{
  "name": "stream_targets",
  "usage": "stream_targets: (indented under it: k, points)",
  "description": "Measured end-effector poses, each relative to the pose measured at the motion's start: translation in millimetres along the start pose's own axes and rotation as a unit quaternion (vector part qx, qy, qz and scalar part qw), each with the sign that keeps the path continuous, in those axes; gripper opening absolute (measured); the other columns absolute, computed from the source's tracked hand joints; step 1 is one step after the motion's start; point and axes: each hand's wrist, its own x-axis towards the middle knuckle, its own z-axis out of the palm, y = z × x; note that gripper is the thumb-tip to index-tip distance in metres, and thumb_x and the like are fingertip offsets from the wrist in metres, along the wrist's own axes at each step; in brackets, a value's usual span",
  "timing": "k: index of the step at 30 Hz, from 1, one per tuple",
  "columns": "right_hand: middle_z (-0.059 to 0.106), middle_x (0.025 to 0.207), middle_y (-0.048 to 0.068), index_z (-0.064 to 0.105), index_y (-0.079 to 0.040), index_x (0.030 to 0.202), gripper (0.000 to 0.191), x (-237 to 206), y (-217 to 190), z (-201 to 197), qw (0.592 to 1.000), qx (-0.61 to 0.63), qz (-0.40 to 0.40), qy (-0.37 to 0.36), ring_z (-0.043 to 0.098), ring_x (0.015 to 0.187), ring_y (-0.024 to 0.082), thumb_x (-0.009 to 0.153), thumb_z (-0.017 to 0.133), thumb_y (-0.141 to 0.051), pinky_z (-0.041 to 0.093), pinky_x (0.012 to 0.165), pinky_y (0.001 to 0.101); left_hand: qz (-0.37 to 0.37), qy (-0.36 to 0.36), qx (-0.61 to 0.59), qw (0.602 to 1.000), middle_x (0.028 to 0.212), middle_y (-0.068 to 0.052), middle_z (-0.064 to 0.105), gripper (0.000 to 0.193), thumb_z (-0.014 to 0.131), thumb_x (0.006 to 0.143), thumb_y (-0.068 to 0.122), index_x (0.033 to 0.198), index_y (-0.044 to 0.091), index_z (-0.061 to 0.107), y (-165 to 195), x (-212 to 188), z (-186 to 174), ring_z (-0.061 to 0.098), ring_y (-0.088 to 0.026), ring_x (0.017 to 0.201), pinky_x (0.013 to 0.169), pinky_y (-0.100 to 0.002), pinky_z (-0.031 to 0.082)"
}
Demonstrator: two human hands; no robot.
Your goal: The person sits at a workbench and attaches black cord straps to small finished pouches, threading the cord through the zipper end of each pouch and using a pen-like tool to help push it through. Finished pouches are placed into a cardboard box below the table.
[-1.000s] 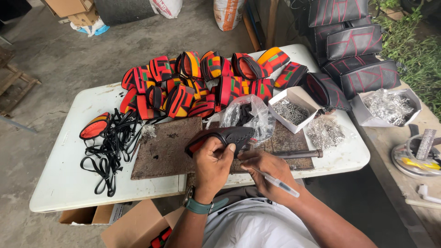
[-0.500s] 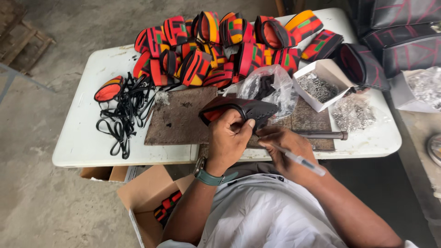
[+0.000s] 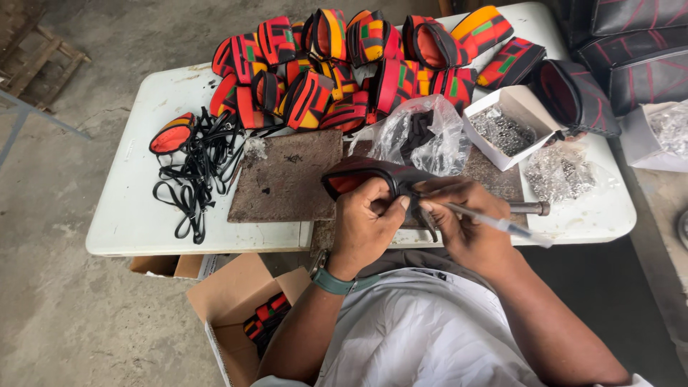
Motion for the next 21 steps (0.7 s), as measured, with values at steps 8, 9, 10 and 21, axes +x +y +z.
stream_targets:
  k: [8, 9, 10, 21]
  points:
    - [0.074, 0.109, 0.014, 0.063, -0.003, 0.100, 0.010, -5.1, 5.7, -12.6, 1.000, -0.014, 0.003, -0.023, 0.077, 0.097, 0.028, 0.096, 0.072, -0.005, 0.063, 0.078, 0.0345, -0.017, 0.000, 0.015, 1.000, 0.079, 0.000, 0.071, 0.007, 0.072, 0.090, 0.000, 0.092, -0.002, 0.066, -2.8, -0.8, 13.1, 0.058, 0.001, 0.068, 0.055, -0.022, 0.049]
    - [0.073, 0.108, 0.014, 0.063, -0.003, 0.102, 0.010, -5.2, 6.1, -13.7, 0.999, -0.014, -0.022, -0.026, 0.077, 0.101, 0.029, 0.097, 0.071, -0.006, 0.063, 0.081, 0.0352, -0.018, -0.006, 0.014, 1.000, 0.078, 0.000, 0.070, 0.007, 0.072, 0.090, 0.000, 0.093, -0.002, 0.066, -2.4, -1.5, 14.2, 0.059, 0.000, 0.067, 0.055, -0.022, 0.049]
    - [0.072, 0.108, 0.013, 0.062, -0.003, 0.103, 0.010, -4.9, 6.5, -15.4, 0.998, -0.011, -0.049, -0.029, 0.076, 0.104, 0.031, 0.097, 0.070, -0.006, 0.063, 0.083, 0.0358, -0.017, -0.010, 0.016, 1.000, 0.077, -0.001, 0.070, 0.007, 0.072, 0.090, 0.000, 0.093, -0.002, 0.066, -1.7, -1.4, 14.8, 0.059, 0.000, 0.067, 0.056, -0.022, 0.049]
    - [0.074, 0.110, 0.016, 0.060, -0.003, 0.103, 0.015, -11.1, 15.8, -17.4, 0.999, -0.022, 0.024, -0.043, 0.076, 0.101, 0.028, 0.097, 0.073, -0.008, 0.061, 0.081, 0.0359, -0.031, -0.026, 0.063, 0.997, 0.075, -0.001, 0.071, 0.010, 0.073, 0.090, 0.002, 0.089, -0.003, 0.065, -3.1, 1.2, 17.8, 0.061, -0.001, 0.065, 0.055, -0.023, 0.050]
